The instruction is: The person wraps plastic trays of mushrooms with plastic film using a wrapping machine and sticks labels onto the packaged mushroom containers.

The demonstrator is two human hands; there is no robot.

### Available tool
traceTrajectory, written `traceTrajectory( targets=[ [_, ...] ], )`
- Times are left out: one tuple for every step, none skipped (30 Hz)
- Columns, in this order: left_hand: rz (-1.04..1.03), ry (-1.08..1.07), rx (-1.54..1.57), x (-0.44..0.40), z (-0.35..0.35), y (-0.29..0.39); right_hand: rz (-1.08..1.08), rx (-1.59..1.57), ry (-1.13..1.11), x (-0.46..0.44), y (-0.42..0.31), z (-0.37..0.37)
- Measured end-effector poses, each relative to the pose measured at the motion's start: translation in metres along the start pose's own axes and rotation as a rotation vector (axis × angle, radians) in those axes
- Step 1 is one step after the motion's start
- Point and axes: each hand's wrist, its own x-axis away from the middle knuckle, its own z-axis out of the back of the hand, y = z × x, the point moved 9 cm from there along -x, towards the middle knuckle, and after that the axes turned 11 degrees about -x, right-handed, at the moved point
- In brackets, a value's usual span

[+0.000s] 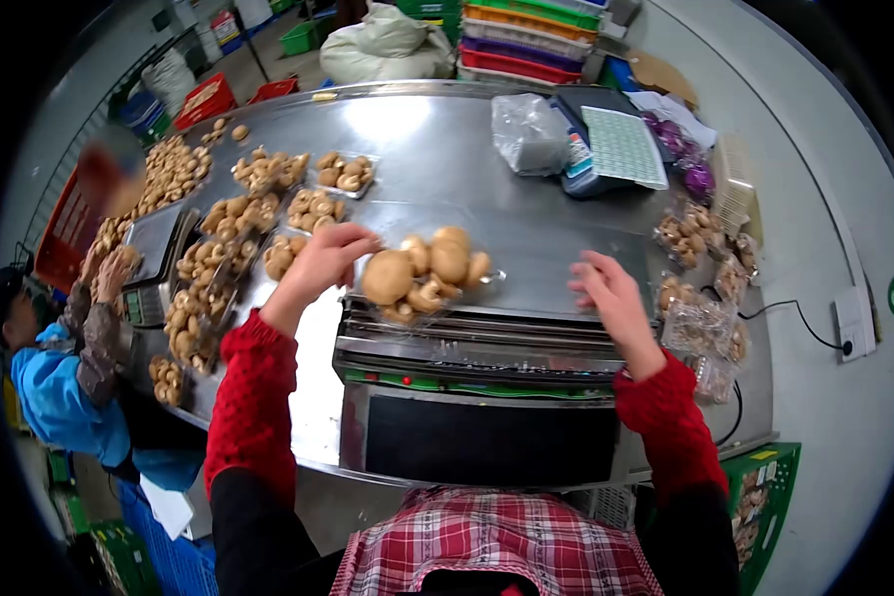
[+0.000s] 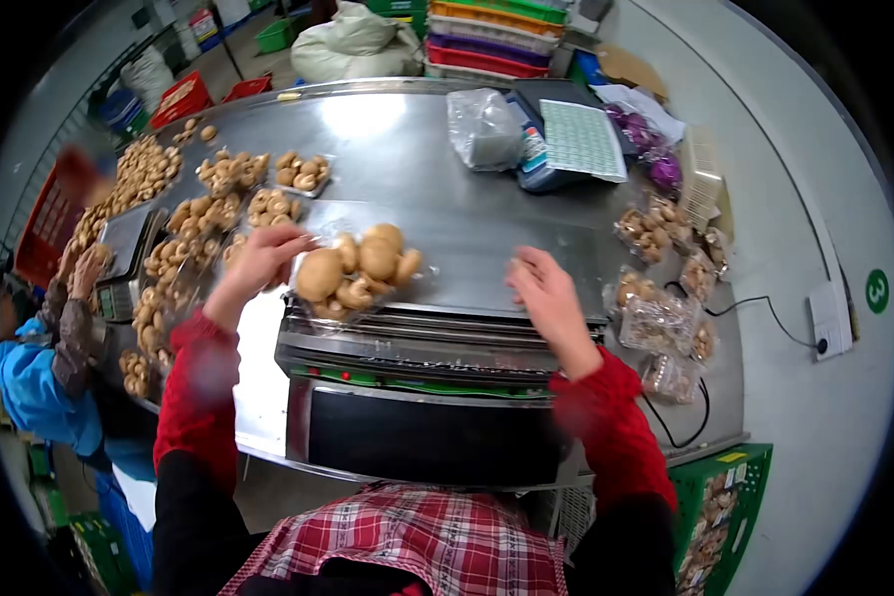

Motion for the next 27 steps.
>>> traceTrajectory(
  targets=[
    [-0.038,-0.069,-0.032,-0.020,-0.023,0.016,-0.007,0.013,-0.005,-0.007,0.003,-0.002],
    [-0.057,-0.134,-0.039,-0.041,-0.044,0.025,0.000,0.021,0.006,-0.008,0.005,0.000],
    [-0.074,-0.197,-0.047,-0.059,-0.064,0.033,-0.010,-0.021,0.010,-0.007,0.008,0.002],
    [-0.113,-0.241,-0.050,-0.071,-0.081,0.046,-0.023,-0.061,0.010,-0.005,0.010,0.005],
    [-0.148,-0.285,-0.051,-0.080,-0.099,0.057,-0.024,-0.050,0.012,-0.001,0.012,0.010],
    [-0.177,-0.326,-0.063,-0.089,-0.115,0.063,-0.001,0.020,0.061,0.007,0.013,0.020],
    [-0.194,-0.387,-0.061,-0.096,-0.132,0.066,0.022,0.089,0.109,0.014,0.013,0.030],
    [-0.202,-0.427,-0.019,-0.100,-0.145,0.066,0.034,0.022,0.147,0.022,0.016,0.037],
    [-0.208,-0.466,0.021,-0.102,-0.157,0.066,0.029,0.028,0.149,0.027,0.017,0.043],
    [-0.202,-0.432,0.078,-0.106,-0.163,0.062,0.014,0.023,0.143,0.033,0.015,0.047],
    [-0.192,-0.387,0.130,-0.110,-0.168,0.052,0.003,0.012,0.127,0.039,0.012,0.049],
    [-0.275,-0.212,0.263,-0.113,-0.163,0.039,0.002,0.027,0.130,0.049,0.005,0.057],
    [-0.242,-0.012,0.144,-0.094,-0.140,0.034,0.001,0.029,0.105,0.060,0.001,0.065],
    [-0.222,0.193,-0.049,-0.057,-0.112,0.040,-0.031,0.131,0.130,0.067,0.008,0.085],
    [-0.160,0.392,-0.240,-0.016,-0.085,0.045,0.060,0.555,0.155,0.078,-0.004,0.103],
    [-0.168,0.481,-0.348,0.023,-0.077,0.043,-0.009,0.748,0.130,0.086,0.002,0.118],
    [-0.173,0.487,-0.655,0.054,-0.079,0.047,-0.111,0.814,0.135,0.093,0.011,0.128],
    [-0.196,0.421,-0.812,0.072,-0.089,0.040,-0.115,0.801,0.129,0.096,0.019,0.129],
    [-0.269,0.434,-0.909,0.090,-0.095,0.046,-0.115,0.794,0.112,0.093,0.023,0.122],
    [-0.238,0.366,-0.916,0.090,-0.099,0.045,-0.094,0.913,0.044,0.086,0.025,0.113],
    [-0.214,0.298,-0.919,0.085,-0.105,0.045,-0.072,1.033,-0.017,0.080,0.027,0.104],
    [-0.145,0.201,-0.901,0.075,-0.110,0.040,-0.058,1.028,-0.044,0.074,0.030,0.096],
    [-0.098,0.133,-0.862,0.065,-0.116,0.033,-0.058,1.032,-0.042,0.068,0.032,0.093],
    [-0.149,0.122,-0.818,0.056,-0.128,0.025,-0.123,0.938,-0.074,0.061,0.041,0.092],
    [-0.199,0.111,-0.776,0.052,-0.134,0.024,-0.188,0.842,-0.105,0.059,0.051,0.092],
    [-0.197,0.104,-0.774,0.057,-0.136,0.015,-0.209,0.640,-0.087,0.061,0.059,0.097],
    [-0.231,0.074,-0.558,0.068,-0.131,0.017,-0.328,0.453,-0.100,0.076,0.051,0.090]
  ],
)
